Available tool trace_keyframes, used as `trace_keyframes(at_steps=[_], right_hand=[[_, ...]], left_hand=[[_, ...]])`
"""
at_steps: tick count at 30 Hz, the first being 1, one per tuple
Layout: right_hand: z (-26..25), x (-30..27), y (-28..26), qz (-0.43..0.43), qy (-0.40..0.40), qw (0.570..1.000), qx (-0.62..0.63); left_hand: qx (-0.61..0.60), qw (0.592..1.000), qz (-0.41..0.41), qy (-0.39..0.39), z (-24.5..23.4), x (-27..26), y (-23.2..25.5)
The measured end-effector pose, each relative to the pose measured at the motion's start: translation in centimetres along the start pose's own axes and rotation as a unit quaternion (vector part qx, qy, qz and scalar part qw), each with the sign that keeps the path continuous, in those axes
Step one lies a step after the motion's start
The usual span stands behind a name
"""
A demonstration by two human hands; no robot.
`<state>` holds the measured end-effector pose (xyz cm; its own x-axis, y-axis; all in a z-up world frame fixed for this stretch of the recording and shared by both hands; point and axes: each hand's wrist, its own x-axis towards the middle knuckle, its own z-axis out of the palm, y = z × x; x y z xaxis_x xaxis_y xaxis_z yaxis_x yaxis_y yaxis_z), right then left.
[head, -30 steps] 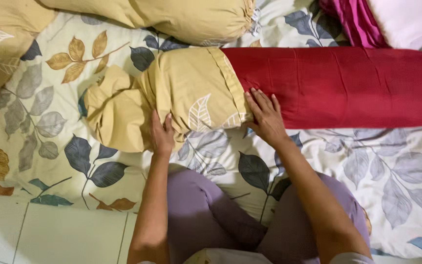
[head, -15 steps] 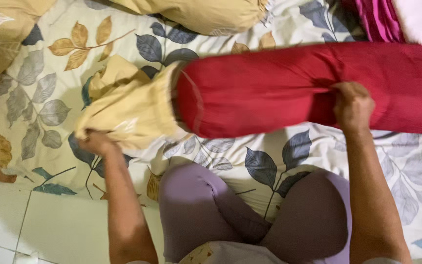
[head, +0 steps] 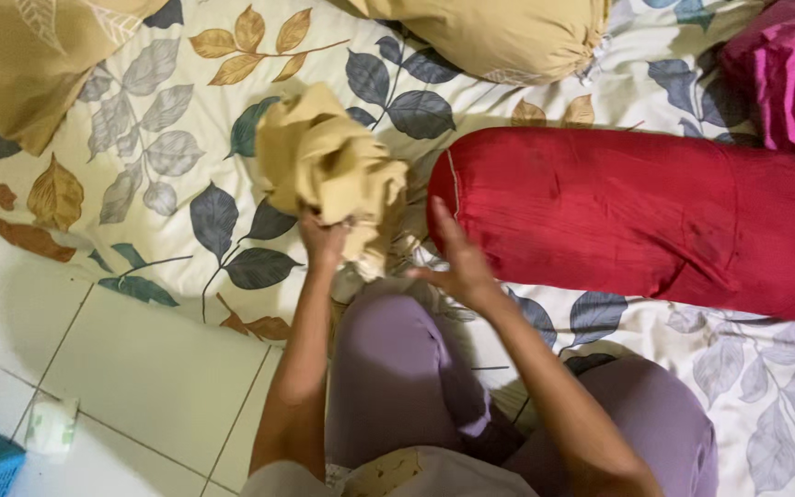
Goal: The person sits on a bed and removes several cylindrical pillows from a long beige drawstring storage bag. They pull out a red pillow, then a green one, and finally a purple and white striped one, placing them on the bed.
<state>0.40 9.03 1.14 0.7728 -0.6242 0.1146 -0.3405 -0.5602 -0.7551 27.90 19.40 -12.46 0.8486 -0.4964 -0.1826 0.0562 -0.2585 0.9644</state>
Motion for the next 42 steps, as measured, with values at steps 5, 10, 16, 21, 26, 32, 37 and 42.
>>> trace_keyframes(at_steps=[5, 10, 16, 21, 26, 32, 37, 42], right_hand=[[8.0, 3.4, -2.7, 0.001, -0.057, 0.813, 0.579], [14.3, 5.1, -8.0, -0.169, -0.022, 0.954, 0.248], [27.5, 0.7, -19.1, -0.038, -0.200, 0.891, 0.406], [35.3, -2.3, -20.6, -0.272, -0.179, 0.923, 0.206], [35.5, -2.7, -17.5, -0.180, -0.391, 0.902, 0.034], [26.2, 0.3, -16.0, -0.048, -0.438, 0.894, 0.086], [11.8, 7.9, -8.2, 0.077, -0.261, 0.949, 0.162], [-4.6, 16.2, 9.4, -0.016, 0.112, 0.993, 0.032]], left_hand=[[-0.083, 0.972, -0.056, -0.211, -6.0, -8.9, 7.5], [0.025, 0.984, 0.116, -0.132, -16.8, -13.9, 18.0], [0.275, 0.921, 0.259, 0.100, -27.3, -20.4, 20.7], [0.299, 0.917, 0.161, 0.207, -33.7, -19.9, 11.0], [0.305, 0.935, -0.014, 0.178, -32.2, -17.0, -3.2], [0.344, 0.926, -0.125, 0.089, -31.4, -16.9, -7.0], [0.326, 0.929, 0.118, 0.126, -24.2, -12.0, 0.9], [0.095, 0.957, 0.264, -0.072, -0.5, -7.9, 10.4]])
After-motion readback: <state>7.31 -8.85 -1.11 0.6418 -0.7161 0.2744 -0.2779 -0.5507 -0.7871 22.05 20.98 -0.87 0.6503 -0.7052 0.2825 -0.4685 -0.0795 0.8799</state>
